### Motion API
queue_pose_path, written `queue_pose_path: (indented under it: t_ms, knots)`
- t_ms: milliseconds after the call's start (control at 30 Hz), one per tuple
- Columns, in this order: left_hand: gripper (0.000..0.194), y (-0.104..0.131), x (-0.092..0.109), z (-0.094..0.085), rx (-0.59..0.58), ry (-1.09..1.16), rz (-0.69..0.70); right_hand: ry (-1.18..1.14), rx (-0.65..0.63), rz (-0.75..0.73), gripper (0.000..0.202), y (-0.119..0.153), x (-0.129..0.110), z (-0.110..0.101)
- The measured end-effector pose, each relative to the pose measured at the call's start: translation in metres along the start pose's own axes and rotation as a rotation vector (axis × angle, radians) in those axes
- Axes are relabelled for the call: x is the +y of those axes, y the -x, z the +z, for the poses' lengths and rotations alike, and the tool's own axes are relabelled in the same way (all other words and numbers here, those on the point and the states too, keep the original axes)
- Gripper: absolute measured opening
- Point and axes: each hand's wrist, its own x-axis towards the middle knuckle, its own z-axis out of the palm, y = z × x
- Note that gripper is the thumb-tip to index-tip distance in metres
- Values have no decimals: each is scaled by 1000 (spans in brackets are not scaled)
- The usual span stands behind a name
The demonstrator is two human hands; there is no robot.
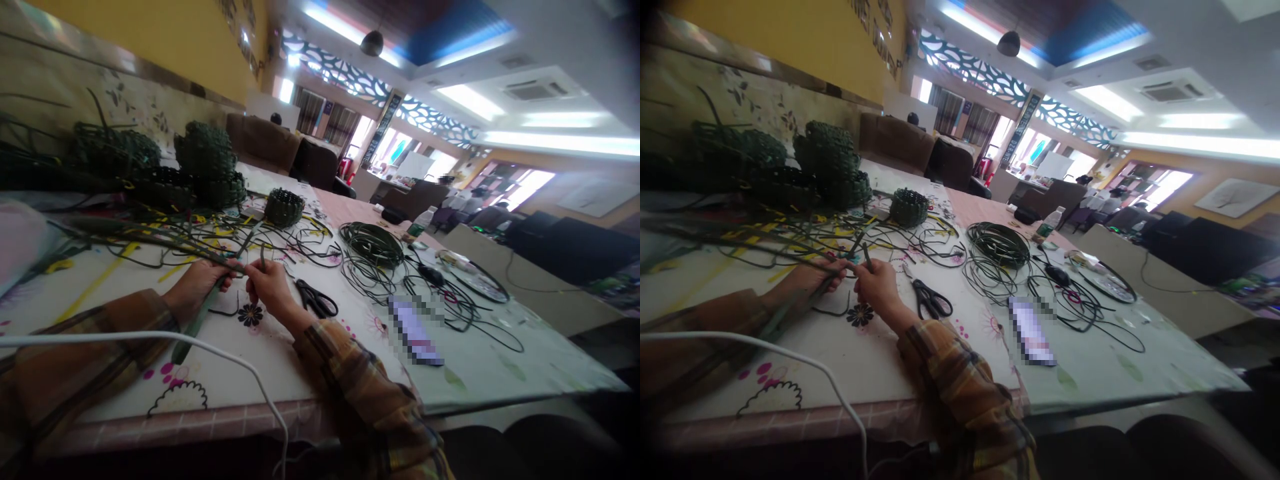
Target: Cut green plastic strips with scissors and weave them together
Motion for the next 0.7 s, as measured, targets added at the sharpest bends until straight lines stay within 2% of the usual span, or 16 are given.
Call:
queue_pose_path:
  t_ms: [167,433,700]
  knots:
    - [44,-2,-2,-1,4,35,-46,-24,12,5,25,0,0,1]
    - [45,3,10,2,12,25,-67,-23,-11,-48,21,1,3,2]
    - [34,2,15,-2,40,23,-56,-73,5,-67,15,1,0,1]
